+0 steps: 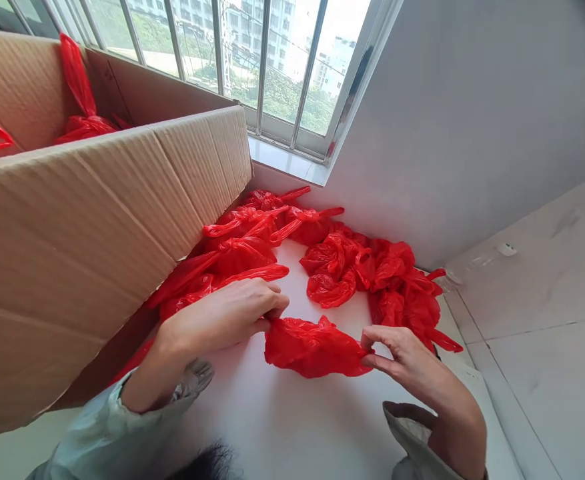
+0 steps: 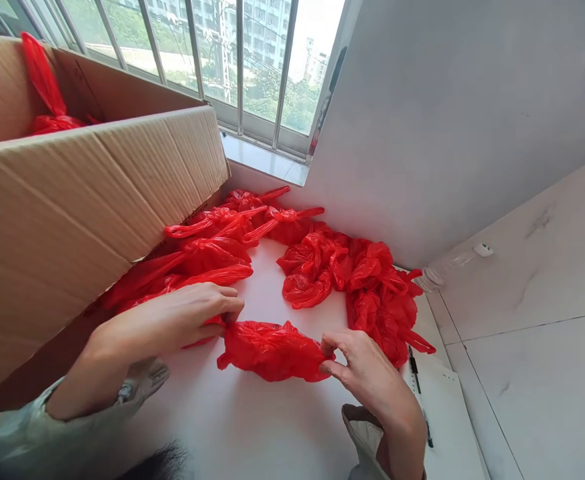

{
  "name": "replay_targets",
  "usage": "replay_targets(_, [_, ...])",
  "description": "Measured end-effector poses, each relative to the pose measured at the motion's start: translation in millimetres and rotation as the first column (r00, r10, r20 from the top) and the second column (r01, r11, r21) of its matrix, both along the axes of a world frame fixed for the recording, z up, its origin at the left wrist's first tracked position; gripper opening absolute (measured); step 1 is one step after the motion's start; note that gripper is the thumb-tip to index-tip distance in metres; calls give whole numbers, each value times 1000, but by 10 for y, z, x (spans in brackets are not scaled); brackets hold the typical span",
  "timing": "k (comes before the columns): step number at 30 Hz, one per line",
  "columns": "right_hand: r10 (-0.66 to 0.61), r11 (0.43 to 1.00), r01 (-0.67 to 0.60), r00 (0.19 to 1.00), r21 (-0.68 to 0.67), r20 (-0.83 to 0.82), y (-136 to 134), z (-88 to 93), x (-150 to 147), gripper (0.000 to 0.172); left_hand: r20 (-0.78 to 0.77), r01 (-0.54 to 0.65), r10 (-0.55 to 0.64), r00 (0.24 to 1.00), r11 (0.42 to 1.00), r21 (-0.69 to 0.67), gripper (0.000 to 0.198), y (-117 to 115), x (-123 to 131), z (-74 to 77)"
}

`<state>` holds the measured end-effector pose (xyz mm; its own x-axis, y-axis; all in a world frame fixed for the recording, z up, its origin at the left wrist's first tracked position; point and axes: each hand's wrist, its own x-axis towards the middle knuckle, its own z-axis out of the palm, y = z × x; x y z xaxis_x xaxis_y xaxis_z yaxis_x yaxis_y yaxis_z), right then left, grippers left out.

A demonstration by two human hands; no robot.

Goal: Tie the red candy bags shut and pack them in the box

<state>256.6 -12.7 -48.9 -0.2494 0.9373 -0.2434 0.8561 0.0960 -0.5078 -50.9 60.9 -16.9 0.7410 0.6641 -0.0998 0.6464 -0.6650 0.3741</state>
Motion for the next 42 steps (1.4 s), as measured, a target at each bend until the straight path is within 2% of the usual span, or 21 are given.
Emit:
replay_targets(2, [-61, 998, 61, 998, 14, 16, -62, 15, -44, 2, -11, -33, 33, 999, 999, 1, 14, -65, 14, -38])
replay_targets(4, [-89, 996, 90, 996, 25, -10, -75, 20, -157, 22, -38, -11, 11, 999, 1000, 20, 40, -161, 95, -78])
replay_targets(6, [-35, 999, 35, 998, 6, -56, -32, 5, -297, 40, -73, 79, -76, 994, 996, 42, 63, -267, 224, -107])
replay_targets(7, [8, 1000, -8, 998, -8, -61, 5, -13, -364, 40, -89, 133, -127, 988, 989, 68, 62, -316, 298, -121])
replay_targets(10, [74, 997, -74, 997, -1, 2, 117, -85, -504, 15, -138, 235, -209, 968, 947, 217, 31, -404, 508, -189])
replay_targets(11, [80, 997, -81, 997, 16, 22, 142, -103, -521, 11, -145, 249, -218, 965, 934, 256, 28, -408, 560, -216])
replay_targets(14, [105, 993, -104, 994, 56, -5, 157, -90, -469, 16, -132, 269, -241, 961, 924, 271, 27, -352, 604, -248])
replay_targets(16, [108, 992, -104, 993, 73, -53, 127, -28, -349, 18, -88, 266, -254, 963, 944, 196, 26, -287, 531, -194])
replay_targets(19, [56, 993, -45, 993, 109, -102, 42, 95, -116, 19, 21, 188, -190, 981, 979, 72, 22, -196, 315, -27])
replay_targets(22, [-8, 989, 24, 995, 149, -101, -71, 202, 44, 15, 114, 125, -128, 985, 992, 35, 20, -140, 76, 105])
replay_targets(24, [-11, 986, 25, 996, 165, -83, -134, 250, 56, 13, 129, 124, -126, 984, 992, 24, 17, -137, -33, 123])
replay_targets(26, [2, 986, 9, 998, 169, -60, -162, 273, -6, 12, 134, 99, -106, 985, 993, 58, 4, -170, -64, 95])
replay_targets(29, [35, 988, -25, 997, 153, -63, -129, 251, -178, 15, 116, 79, -93, 989, 989, 124, 36, -277, 63, 33])
replay_targets(31, [71, 988, -60, 995, 139, -76, -81, 216, -289, 13, 57, 129, -137, 989, 984, 123, 47, -358, 226, 10])
replay_targets(33, [92, 986, -80, 993, 149, -72, -45, 189, -351, 10, -7, 191, -192, 981, 969, 155, 44, -413, 380, 8])
replay_targets(35, [93, 980, -80, 994, 180, -65, -42, 184, -341, 20, -47, 223, -218, 975, 945, 237, 24, -416, 460, 30])
replay_targets(37, [82, 970, -59, 993, 238, -90, -73, 206, -264, 25, -11, 169, -174, 985, 942, 291, 23, -359, 431, 71])
replay_targets(39, [65, 946, -18, 989, 324, -136, -127, 245, -158, 22, 136, 48, -88, 987, 960, 275, 23, -263, 308, 121])
replay_targets(42, [30, 887, 64, 980, 458, -195, -209, 312, -37, 17, 370, -124, 25, 929, 961, 248, 19, -124, 73, 190])
